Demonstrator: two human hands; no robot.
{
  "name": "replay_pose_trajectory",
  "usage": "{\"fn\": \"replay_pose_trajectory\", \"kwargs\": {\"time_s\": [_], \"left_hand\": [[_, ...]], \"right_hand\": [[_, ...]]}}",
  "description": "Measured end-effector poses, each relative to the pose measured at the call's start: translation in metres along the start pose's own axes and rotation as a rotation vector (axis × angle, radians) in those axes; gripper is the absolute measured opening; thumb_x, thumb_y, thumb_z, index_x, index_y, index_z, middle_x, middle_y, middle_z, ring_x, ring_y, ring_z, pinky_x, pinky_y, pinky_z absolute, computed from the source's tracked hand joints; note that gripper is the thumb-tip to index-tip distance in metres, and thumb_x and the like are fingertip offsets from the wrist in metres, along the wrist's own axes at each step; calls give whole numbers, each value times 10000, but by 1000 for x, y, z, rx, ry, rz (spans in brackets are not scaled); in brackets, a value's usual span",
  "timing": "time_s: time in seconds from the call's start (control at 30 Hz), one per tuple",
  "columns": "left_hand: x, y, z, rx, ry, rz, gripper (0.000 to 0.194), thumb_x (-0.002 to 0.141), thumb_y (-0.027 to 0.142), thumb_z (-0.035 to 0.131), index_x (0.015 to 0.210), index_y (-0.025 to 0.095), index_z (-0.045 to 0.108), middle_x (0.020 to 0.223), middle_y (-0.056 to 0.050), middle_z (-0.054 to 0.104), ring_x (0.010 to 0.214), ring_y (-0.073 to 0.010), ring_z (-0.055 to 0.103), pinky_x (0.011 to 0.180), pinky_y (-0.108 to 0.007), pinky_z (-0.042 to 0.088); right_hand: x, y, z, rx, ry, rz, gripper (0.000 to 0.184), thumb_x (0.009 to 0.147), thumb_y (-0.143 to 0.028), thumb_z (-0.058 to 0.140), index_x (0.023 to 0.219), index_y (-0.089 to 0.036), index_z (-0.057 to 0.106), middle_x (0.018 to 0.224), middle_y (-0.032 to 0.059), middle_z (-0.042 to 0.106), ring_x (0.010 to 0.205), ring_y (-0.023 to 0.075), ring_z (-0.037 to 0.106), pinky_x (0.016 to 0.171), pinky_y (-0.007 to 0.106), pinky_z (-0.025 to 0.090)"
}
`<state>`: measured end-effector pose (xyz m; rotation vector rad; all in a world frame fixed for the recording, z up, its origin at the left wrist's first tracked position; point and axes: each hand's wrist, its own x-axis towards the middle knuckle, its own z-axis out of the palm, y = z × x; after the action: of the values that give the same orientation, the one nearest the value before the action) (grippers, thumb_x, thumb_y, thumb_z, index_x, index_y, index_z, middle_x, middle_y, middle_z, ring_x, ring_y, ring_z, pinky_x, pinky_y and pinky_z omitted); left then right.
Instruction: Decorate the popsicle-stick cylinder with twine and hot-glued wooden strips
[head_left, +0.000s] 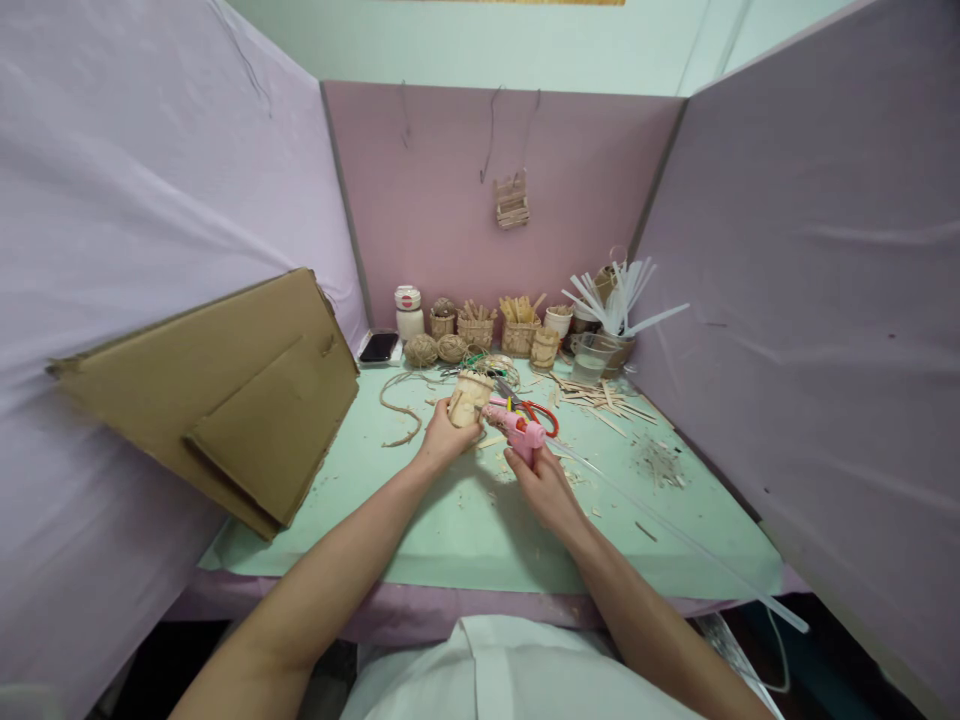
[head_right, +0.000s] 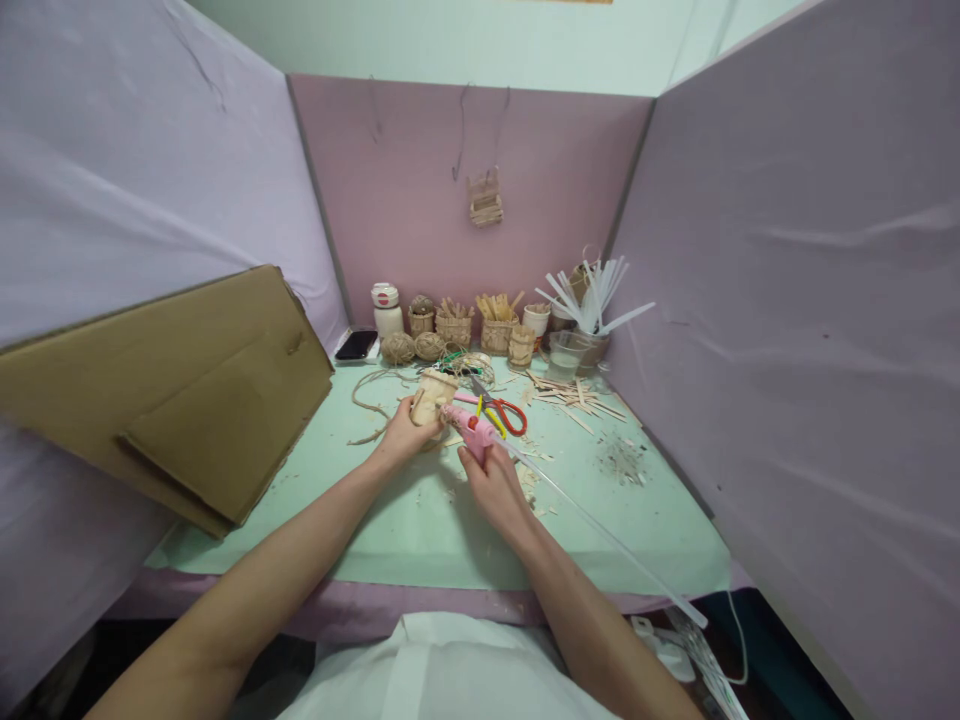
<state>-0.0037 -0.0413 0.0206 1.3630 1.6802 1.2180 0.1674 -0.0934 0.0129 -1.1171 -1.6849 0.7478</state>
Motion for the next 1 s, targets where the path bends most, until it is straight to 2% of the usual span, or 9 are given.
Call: {"fn": "replay_pose_trajectory", "kwargs": {"time_s": [0.27, 0.43, 1.0], "left_hand": [[0, 0, 0, -10, 0, 0, 617, 634, 286, 799, 1179, 180, 529, 1141, -130, 689, 1008, -255, 657, 814, -327, 490], [-1, 2, -1, -40, 13, -16, 617, 631, 247, 804, 1182, 189, 530, 1124, -125, 700, 993, -245, 668, 806, -320, 499], [-2, 5, -1, -29, 9, -21, 601, 651, 265, 802, 1174, 172, 522, 1146, -139, 692, 1006, -248, 665, 833, -327, 502]], "right_hand": [[-1, 0, -1, -38, 1, 83, 485, 897, -403, 531, 1316, -184, 636, 1313, 116, 666, 1284, 317, 554, 1093, 472, 414], [-2, 0, -1, -63, -20, 96, 426, 899, -420, 506, 1199, -180, 689, 1111, 103, 733, 1143, 307, 620, 1012, 452, 466], [-4, 0, -1, -125, 5, 115, 361, 869, -449, 499, 980, -182, 714, 925, 96, 725, 863, 282, 640, 808, 412, 508]]}}
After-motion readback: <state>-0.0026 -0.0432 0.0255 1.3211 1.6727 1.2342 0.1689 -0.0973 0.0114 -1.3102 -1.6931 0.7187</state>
